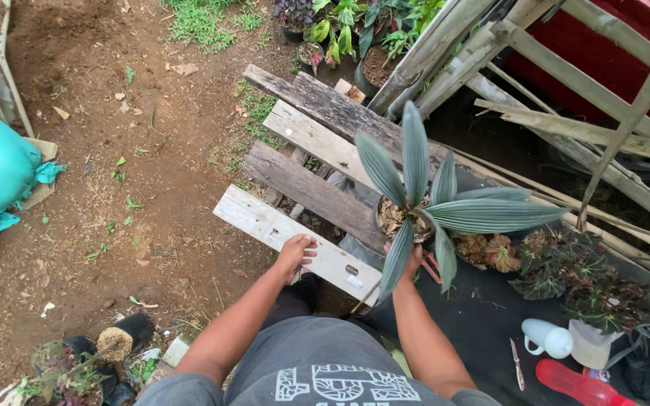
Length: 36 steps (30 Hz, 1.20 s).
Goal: The person sits on the ground and uses a small blade to trim plant cuttings, placing the trimmed pieces into a clear container. They then stand and move several potted plants to a wooden pallet.
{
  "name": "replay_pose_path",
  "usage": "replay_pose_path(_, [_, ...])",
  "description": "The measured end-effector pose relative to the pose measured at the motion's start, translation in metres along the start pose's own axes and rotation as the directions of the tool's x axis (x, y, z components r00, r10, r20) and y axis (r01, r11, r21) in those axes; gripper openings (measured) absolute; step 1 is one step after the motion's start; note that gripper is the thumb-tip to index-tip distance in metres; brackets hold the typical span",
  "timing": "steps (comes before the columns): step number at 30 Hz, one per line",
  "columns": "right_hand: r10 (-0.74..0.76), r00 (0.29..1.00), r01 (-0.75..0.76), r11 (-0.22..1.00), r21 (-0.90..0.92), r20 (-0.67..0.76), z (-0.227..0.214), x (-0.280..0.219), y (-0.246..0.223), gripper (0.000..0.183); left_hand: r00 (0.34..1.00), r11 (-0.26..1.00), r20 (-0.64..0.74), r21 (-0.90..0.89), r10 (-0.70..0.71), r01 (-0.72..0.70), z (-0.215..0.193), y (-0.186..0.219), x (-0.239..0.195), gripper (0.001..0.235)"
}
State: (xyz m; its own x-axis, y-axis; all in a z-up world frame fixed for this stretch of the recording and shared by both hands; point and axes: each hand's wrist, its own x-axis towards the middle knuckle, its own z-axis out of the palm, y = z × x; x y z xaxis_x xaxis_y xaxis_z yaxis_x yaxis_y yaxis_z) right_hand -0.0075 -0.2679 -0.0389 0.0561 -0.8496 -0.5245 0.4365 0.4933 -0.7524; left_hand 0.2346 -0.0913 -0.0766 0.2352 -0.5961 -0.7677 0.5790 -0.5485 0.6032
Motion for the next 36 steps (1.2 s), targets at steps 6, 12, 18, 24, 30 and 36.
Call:
replay_pose_path(6, [0.023, 0.998, -0.021, 0.999, -0.026, 0.062, 0.002, -0.006, -0.007, 0.042, 0.999, 1.0, 0.03, 0.027, 0.011, -0.012, 0.01, 0.022, 0.016, 0.028])
replay_pose_path(12, [0.174, 0.982, -0.169, 0.983, -0.066, 0.077, 0.0, -0.013, -0.025, 0.036, 0.997, 0.999, 0.08, 0.032, 0.016, -0.018, 0.016, 0.023, 0.01, 0.029])
replay_pose_path(18, [0.216, 0.976, -0.21, 0.968, -0.139, 0.029, -0.015, -0.04, -0.014, 0.039, 0.996, 1.0, 0.085, 0.018, 0.014, -0.015, 0.013, 0.013, 0.001, 0.029])
replay_pose_path(24, [0.393, 0.919, -0.361, 0.848, -0.389, 0.004, -0.029, -0.083, 0.018, 0.057, 1.0, 0.997, -0.008, -0.073, 0.03, -0.031, 0.016, 0.01, -0.021, 0.037])
replay_pose_path(30, [0.648, 0.741, -0.36, 0.604, -0.711, 0.175, -0.037, -0.096, 0.033, 0.054, 0.992, 0.975, -0.076, -0.193, 0.099, -0.112, 0.029, -0.039, -0.052, 0.057])
replay_pose_path(36, [0.639, 0.736, -0.187, 0.506, -0.842, 0.221, -0.013, -0.097, 0.047, 0.05, 0.996, 0.971, -0.053, -0.225, 0.069, -0.079, 0.016, -0.078, -0.084, 0.051])
